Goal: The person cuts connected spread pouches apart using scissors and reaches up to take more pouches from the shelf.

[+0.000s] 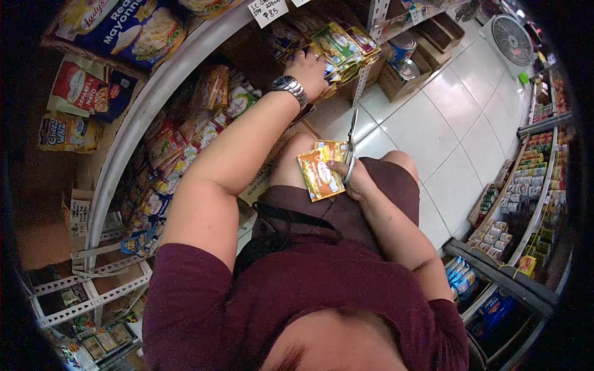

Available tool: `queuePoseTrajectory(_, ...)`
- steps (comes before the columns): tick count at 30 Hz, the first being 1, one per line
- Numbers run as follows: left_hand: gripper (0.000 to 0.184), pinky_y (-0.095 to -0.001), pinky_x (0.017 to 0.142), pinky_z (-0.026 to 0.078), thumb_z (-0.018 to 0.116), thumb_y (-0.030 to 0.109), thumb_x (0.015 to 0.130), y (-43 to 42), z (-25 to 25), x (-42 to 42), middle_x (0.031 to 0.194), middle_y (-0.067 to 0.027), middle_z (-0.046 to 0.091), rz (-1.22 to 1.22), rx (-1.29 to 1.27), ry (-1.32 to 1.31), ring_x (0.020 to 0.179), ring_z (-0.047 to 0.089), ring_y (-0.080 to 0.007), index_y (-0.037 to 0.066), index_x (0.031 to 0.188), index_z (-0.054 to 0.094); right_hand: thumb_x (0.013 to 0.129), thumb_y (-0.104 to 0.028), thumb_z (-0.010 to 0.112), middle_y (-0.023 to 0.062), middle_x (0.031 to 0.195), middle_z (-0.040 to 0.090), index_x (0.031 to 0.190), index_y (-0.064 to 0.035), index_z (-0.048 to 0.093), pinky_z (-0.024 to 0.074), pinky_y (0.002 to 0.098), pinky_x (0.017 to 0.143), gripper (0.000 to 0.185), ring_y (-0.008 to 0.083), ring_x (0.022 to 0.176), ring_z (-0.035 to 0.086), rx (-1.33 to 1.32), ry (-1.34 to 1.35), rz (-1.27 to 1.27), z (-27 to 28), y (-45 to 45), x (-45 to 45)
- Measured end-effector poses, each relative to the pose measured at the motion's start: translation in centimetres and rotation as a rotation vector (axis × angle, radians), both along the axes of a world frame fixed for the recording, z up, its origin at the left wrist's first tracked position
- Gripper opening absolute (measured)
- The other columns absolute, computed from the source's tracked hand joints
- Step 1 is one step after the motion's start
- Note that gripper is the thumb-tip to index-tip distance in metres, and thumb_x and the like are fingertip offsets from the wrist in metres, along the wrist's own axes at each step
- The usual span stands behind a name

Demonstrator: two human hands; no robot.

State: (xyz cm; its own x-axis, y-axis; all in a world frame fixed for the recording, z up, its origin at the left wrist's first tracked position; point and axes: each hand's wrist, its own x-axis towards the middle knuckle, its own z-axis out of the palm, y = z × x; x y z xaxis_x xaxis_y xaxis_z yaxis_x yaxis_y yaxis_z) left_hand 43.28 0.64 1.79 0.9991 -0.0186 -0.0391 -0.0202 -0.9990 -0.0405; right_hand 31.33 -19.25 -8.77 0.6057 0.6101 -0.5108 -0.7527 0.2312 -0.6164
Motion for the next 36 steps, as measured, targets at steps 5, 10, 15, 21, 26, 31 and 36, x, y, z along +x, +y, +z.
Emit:
queuePoseTrajectory(5, 0.072, -0.0513, 0.103, 0.034, 0.063, 0.037, 0.079, -0.2, -3.3, 0.9, 0.142, -0.0174, 0.032, 0.001, 0.172, -0.111, 0.131, 0.03, -0.038, 0.003, 0.136, 0.035, 0.079, -0.005, 0.067, 0.0156, 0.101, 0.062, 0.113, 0.0078, 0.048, 0.054, 0.0335, 0.076, 0.041, 0.0229, 0.087, 0.064, -0.003, -0.018, -0.008, -0.9, -0.1, 0.0)
queuePoseTrajectory(10, 0.085, -0.056, 0.108, 0.018, 0.056, 0.048, 0.083, 0.4, -1.2, 0.2, 0.152, -0.0158, 0.008, 0.016, -0.003, 0.116, 0.14, 0.009, -0.0364, 0.006, 0.145, 0.014, 0.079, -0.005, 0.067, 0.0158, 0.101, 0.062, 0.113, 0.0087, 0.048, 0.0539, 0.0335, 0.076, 0.041, 0.0228, 0.088, 0.064, 0.04, -0.001, 0.001, 0.6, -0.1, -0.2)
queuePoseTrajectory(15, 0.103, -0.0571, 0.108, 0.016, 0.059, 0.055, 0.079, 1.3, -1.1, -1.3, 0.154, -0.0101, -0.001, -0.005, -0.061, 0.058, 0.142, -0.001, -0.0302, 0.011, 0.146, -0.005, 0.079, -0.005, 0.068, 0.0162, 0.103, 0.062, 0.114, 0.0095, 0.048, 0.0536, 0.0333, 0.077, 0.043, 0.0223, 0.088, 0.064, 0.039, -0.049, 0.012, -0.5, -0.3, -0.3)
queuePoseTrajectory(21, 0.076, -0.0484, 0.105, 0.027, 0.058, 0.044, 0.082, 3.8, -0.8, -2.2, 0.144, -0.0177, 0.027, -0.065, -0.202, -0.161, 0.134, 0.023, -0.0337, 0.006, 0.139, 0.025, 0.079, -0.004, 0.068, 0.0165, 0.103, 0.062, 0.115, 0.0091, 0.047, 0.0536, 0.0336, 0.078, 0.044, 0.0229, 0.089, 0.064, 0.04, -0.023, -0.005, 0.0, -0.3, -0.4)
queuePoseTrajectory(26, 0.026, -0.0451, 0.085, 0.045, 0.053, 0.023, 0.08, 5.0, 1.5, -4.3, 0.094, -0.0201, 0.065, 0.068, -0.088, 0.046, 0.094, 0.06, -0.0377, 0.002, 0.085, 0.067, 0.079, -0.003, 0.068, 0.016, 0.102, 0.062, 0.114, 0.0085, 0.046, 0.0546, 0.0336, 0.076, 0.042, 0.0235, 0.088, 0.064, 0.027, 0.007, -0.031, -1.2, -0.1, -0.2)
queuePoseTrajectory(31, 0.041, -0.0494, 0.097, 0.034, 0.059, 0.037, 0.076, 3.6, -0.5, -5.1, 0.108, -0.018, 0.064, 0.079, 0.168, 0.437, 0.105, 0.059, -0.0329, 0.005, 0.1, 0.068, 0.08, -0.002, 0.067, 0.0158, 0.102, 0.062, 0.114, 0.0091, 0.045, 0.0551, 0.0337, 0.077, 0.042, 0.0237, 0.088, 0.064, 0.025, 0.03, -0.021, -0.3, 0.0, -0.2)
queuePoseTrajectory(36, 0.052, -0.0537, 0.101, 0.028, 0.065, 0.043, 0.071, 4.2, -1.9, -3.4, 0.114, -0.0158, 0.062, 0.094, 0.249, 0.514, 0.11, 0.056, -0.034, 0.006, 0.106, 0.066, 0.079, -0.003, 0.067, 0.0161, 0.101, 0.062, 0.112, 0.0093, 0.048, 0.0547, 0.0333, 0.075, 0.039, 0.0226, 0.088, 0.064, 0.015, 0.007, -0.021, -0.7, -0.4, -0.2)
